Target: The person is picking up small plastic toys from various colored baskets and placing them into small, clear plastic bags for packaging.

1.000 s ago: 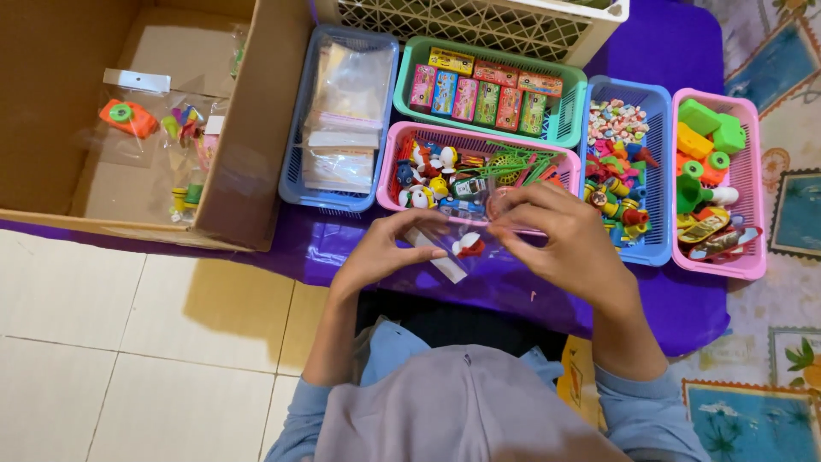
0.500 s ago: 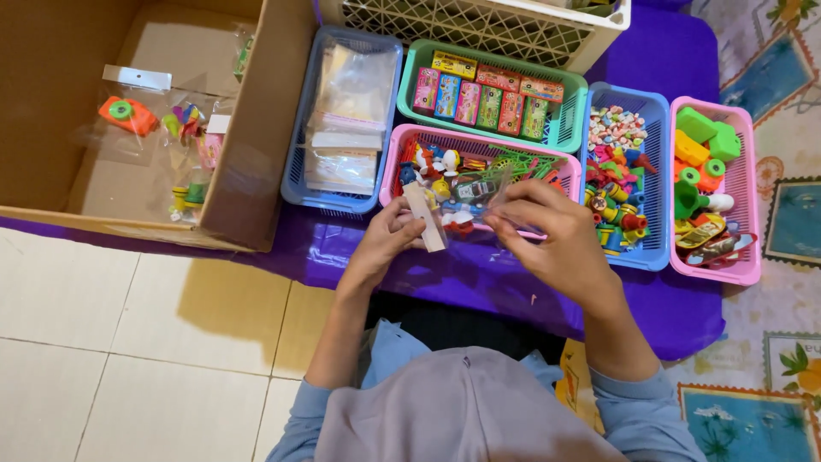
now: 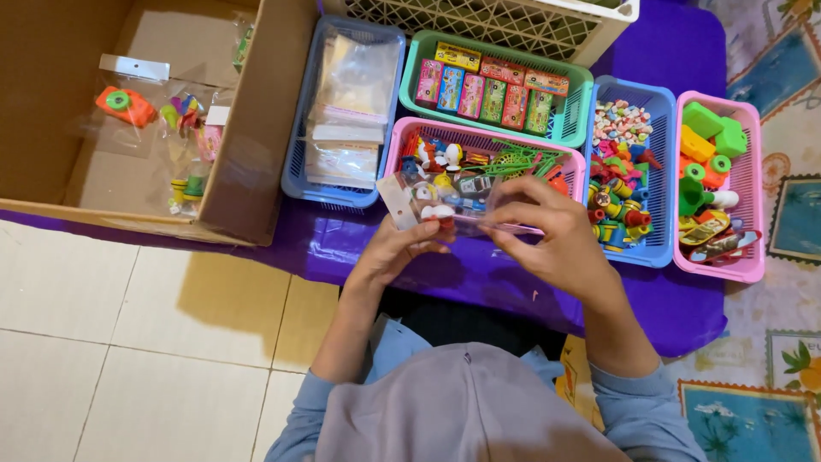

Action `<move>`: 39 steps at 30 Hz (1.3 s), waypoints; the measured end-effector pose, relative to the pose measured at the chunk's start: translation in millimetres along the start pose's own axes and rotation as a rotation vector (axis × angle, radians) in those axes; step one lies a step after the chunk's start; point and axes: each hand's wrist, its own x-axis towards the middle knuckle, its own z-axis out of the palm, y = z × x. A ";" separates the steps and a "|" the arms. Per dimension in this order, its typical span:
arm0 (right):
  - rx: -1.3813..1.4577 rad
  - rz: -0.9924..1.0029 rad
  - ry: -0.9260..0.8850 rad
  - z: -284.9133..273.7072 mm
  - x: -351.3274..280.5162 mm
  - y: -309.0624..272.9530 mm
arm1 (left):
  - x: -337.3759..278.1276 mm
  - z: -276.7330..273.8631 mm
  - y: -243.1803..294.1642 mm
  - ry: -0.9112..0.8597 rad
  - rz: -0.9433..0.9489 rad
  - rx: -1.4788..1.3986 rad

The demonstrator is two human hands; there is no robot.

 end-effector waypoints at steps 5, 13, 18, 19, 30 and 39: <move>0.001 0.001 -0.009 3.3 1.1 3.7 | -7.7 13.2 15.9 -0.013 0.034 0.058; 0.062 -0.019 -0.039 11.7 11.4 1.4 | -8.4 1.2 17.4 -0.003 0.112 0.052; 0.060 -0.001 0.006 2.4 23.9 -0.2 | -6.5 -22.2 25.7 0.131 0.186 0.020; 0.060 -0.002 0.005 -0.8 26.2 6.9 | -7.8 -24.6 30.5 0.131 0.187 0.019; -0.058 0.108 -0.145 32.7 53.3 79.7 | -22.0 -29.4 55.4 0.366 0.299 0.020; -0.163 -0.127 -0.235 102.6 53.7 107.9 | -29.3 -16.4 66.3 0.345 0.268 -0.044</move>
